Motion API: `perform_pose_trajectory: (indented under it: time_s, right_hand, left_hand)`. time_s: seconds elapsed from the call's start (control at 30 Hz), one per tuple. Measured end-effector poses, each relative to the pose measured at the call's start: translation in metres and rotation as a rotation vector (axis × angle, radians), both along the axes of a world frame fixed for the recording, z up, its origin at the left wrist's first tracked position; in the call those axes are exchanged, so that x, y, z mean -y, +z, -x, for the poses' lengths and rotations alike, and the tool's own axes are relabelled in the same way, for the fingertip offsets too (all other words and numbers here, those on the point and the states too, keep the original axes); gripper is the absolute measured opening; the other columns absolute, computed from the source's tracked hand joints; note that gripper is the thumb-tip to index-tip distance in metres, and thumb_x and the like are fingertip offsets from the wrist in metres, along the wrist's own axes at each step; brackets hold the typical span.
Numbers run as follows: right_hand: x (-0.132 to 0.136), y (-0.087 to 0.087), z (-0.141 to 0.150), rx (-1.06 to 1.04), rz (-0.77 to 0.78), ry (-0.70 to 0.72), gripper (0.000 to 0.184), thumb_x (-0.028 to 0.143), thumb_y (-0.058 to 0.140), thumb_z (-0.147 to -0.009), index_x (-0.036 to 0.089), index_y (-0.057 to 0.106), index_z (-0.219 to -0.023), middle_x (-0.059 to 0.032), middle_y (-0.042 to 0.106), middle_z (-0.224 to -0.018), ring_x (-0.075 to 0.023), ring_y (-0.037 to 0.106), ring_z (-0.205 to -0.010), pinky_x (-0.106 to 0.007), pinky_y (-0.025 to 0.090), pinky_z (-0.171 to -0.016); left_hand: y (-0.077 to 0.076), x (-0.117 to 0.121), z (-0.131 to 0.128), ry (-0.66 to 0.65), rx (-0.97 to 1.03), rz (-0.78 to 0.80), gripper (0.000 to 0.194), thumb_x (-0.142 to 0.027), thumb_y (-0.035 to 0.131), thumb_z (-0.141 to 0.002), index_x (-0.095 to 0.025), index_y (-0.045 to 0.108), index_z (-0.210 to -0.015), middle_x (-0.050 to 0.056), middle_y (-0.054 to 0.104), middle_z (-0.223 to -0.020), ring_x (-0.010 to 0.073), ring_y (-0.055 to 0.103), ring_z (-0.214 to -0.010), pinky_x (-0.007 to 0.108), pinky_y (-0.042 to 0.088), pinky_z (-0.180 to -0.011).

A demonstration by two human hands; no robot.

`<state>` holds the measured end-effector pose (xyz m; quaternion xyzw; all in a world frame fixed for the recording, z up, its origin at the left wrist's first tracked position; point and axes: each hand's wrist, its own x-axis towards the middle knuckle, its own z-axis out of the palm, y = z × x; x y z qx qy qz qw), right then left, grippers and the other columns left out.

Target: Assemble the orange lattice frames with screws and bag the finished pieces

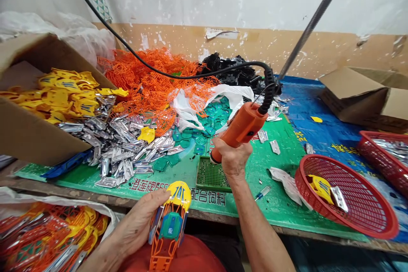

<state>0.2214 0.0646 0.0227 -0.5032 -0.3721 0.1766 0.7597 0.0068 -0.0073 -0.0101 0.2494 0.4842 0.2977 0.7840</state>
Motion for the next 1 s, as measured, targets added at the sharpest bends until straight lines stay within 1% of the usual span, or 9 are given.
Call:
perform_pose_trajectory:
  time_s: [0.1,0.3,0.43,0.53,0.6,0.67,0.77,0.87,1.0]
  right_hand:
    - [0.000,0.001,0.001,0.004,-0.002,0.001,0.012,0.017,0.074,-0.053,0.016,0.064,-0.061,0.0022,0.063,-0.061,-0.0145,0.058,-0.056,-0.033,0.050,-0.061]
    - [-0.003,0.001,-0.002,-0.036,-0.025,0.019,0.013,0.019,0.074,-0.055,0.015,0.063,-0.062,0.0027,0.061,-0.058,-0.0128,0.055,-0.051,-0.030,0.048,-0.054]
    - [0.000,0.014,-0.006,-0.074,-0.070,0.050,0.015,0.020,0.073,-0.056,0.016,0.060,-0.062,0.0029,0.060,-0.060,-0.0127,0.054,-0.051,-0.031,0.048,-0.053]
    - [0.005,0.027,-0.006,-0.118,-0.111,0.083,0.017,0.019,0.074,-0.055,0.016,0.060,-0.065,0.0031,0.059,-0.059,-0.0133,0.054,-0.051,-0.031,0.047,-0.053]
    - [0.006,0.030,-0.005,-0.114,-0.120,0.083,0.017,0.019,0.074,-0.055,0.016,0.061,-0.065,0.0029,0.059,-0.059,-0.0134,0.054,-0.051,-0.031,0.047,-0.053]
    - [0.003,0.026,-0.004,-0.081,-0.106,0.077,0.014,0.019,0.073,-0.056,0.016,0.061,-0.062,0.0030,0.059,-0.059,-0.0128,0.054,-0.051,-0.031,0.048,-0.054]
    - [-0.003,0.011,-0.003,-0.058,-0.067,0.067,0.013,0.018,0.073,-0.056,0.016,0.061,-0.060,0.0033,0.060,-0.059,-0.0122,0.053,-0.051,-0.030,0.048,-0.053]
    - [-0.008,0.000,-0.003,-0.063,-0.058,0.051,0.013,0.018,0.074,-0.055,0.015,0.061,-0.059,0.0032,0.061,-0.059,-0.0122,0.054,-0.049,-0.029,0.047,-0.051]
    - [-0.009,-0.003,-0.001,-0.066,-0.061,0.042,0.012,0.015,0.074,-0.055,0.015,0.062,-0.057,0.0031,0.062,-0.058,-0.0119,0.054,-0.049,-0.028,0.046,-0.051]
  left_hand:
    - [-0.003,0.000,0.003,-0.015,-0.004,-0.014,0.038,-0.043,0.080,-0.066,-0.010,0.071,-0.081,0.007,0.071,-0.069,0.0110,0.058,-0.050,0.019,0.043,-0.046]
    - [-0.001,-0.002,0.000,0.006,0.043,-0.039,0.039,-0.044,0.078,-0.068,-0.009,0.072,-0.083,0.007,0.071,-0.071,0.0110,0.057,-0.052,0.020,0.044,-0.048]
    - [0.000,-0.003,-0.004,0.008,0.092,-0.072,0.036,-0.041,0.078,-0.069,-0.009,0.072,-0.083,0.007,0.072,-0.074,0.0113,0.059,-0.056,0.020,0.047,-0.051]
    - [0.000,-0.003,-0.007,0.021,0.106,-0.047,0.032,-0.040,0.080,-0.068,-0.011,0.070,-0.074,0.004,0.069,-0.065,0.0099,0.057,-0.051,0.019,0.046,-0.049]
    - [0.000,-0.003,-0.008,0.019,0.120,-0.034,0.031,-0.040,0.080,-0.067,-0.011,0.070,-0.072,0.003,0.068,-0.061,0.0092,0.055,-0.048,0.019,0.045,-0.046]
    - [-0.001,-0.003,-0.009,0.017,0.126,-0.035,0.032,-0.041,0.080,-0.067,-0.011,0.070,-0.073,0.003,0.068,-0.061,0.0089,0.055,-0.047,0.019,0.045,-0.045]
    - [-0.002,-0.003,-0.007,0.010,0.126,-0.037,0.034,-0.041,0.079,-0.068,-0.010,0.072,-0.076,0.005,0.070,-0.065,0.0091,0.057,-0.048,0.019,0.046,-0.047]
    - [-0.002,-0.003,-0.006,-0.003,0.145,-0.056,0.033,-0.042,0.078,-0.070,-0.010,0.071,-0.075,0.005,0.070,-0.065,0.0086,0.057,-0.048,0.018,0.045,-0.047]
    - [-0.002,-0.004,-0.007,-0.005,0.139,-0.056,0.033,-0.042,0.078,-0.069,-0.010,0.071,-0.075,0.005,0.070,-0.065,0.0089,0.057,-0.048,0.018,0.045,-0.047]
